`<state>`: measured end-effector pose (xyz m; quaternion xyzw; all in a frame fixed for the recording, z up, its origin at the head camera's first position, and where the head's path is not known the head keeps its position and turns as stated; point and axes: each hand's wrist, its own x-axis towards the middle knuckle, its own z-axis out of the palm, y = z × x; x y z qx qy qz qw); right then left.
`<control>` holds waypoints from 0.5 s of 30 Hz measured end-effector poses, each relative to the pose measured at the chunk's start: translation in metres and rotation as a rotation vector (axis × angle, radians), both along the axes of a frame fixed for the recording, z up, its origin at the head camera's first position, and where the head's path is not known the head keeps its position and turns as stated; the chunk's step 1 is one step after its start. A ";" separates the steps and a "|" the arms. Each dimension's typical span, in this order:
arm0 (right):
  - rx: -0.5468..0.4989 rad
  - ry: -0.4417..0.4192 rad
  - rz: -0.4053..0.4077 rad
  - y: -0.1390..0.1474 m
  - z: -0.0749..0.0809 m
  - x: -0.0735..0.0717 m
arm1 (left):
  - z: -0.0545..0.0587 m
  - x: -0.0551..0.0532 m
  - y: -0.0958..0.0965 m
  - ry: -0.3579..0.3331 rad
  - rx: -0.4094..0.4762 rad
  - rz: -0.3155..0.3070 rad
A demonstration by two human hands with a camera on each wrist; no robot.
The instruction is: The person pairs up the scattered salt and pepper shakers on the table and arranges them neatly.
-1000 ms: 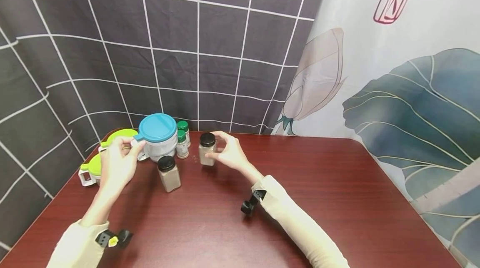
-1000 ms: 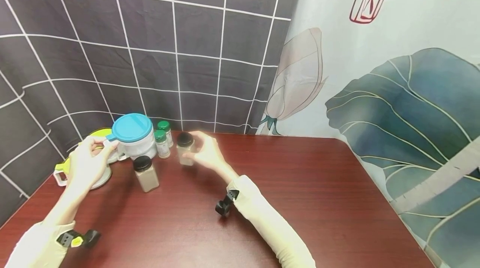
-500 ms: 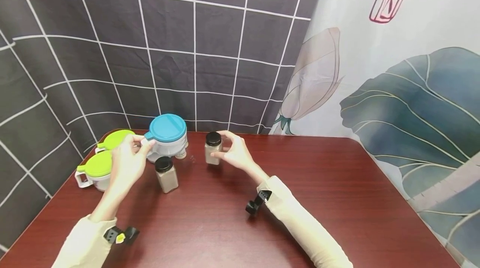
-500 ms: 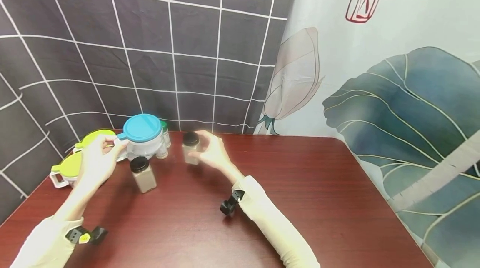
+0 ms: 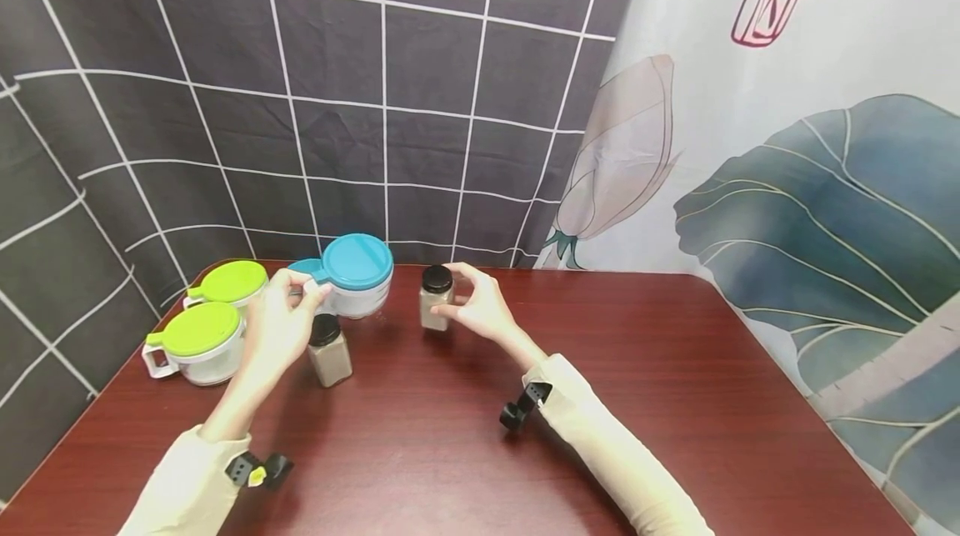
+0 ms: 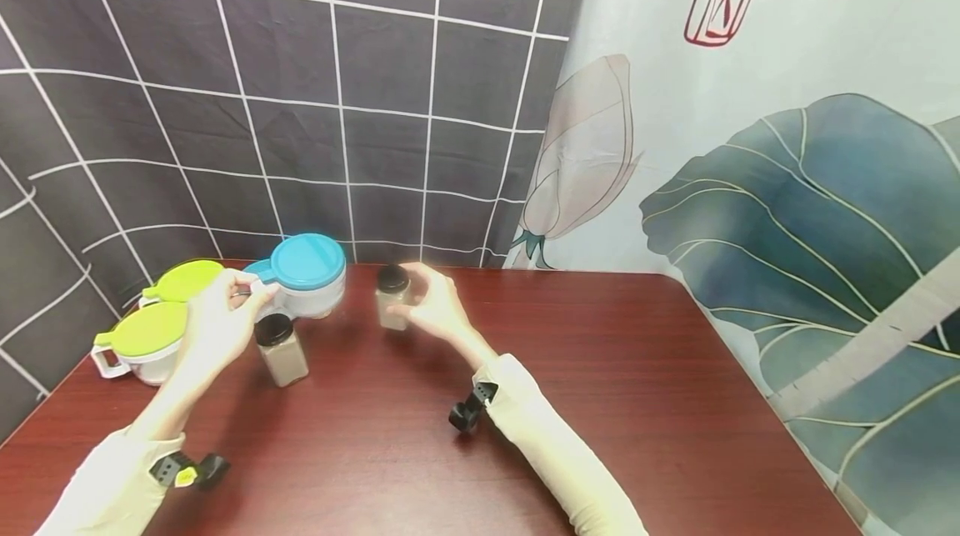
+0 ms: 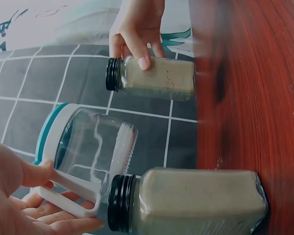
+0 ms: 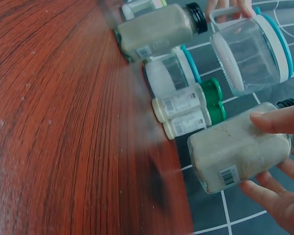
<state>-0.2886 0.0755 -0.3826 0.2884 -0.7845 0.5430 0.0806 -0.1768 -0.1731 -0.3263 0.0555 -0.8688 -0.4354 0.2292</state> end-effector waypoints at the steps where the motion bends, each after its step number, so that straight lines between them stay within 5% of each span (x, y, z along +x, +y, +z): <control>1: -0.002 -0.001 0.000 0.001 0.000 0.000 | 0.000 0.000 0.001 -0.002 -0.003 -0.008; 15: -0.007 -0.015 -0.010 0.017 -0.001 0.000 | -0.005 -0.009 0.016 0.030 -0.024 -0.041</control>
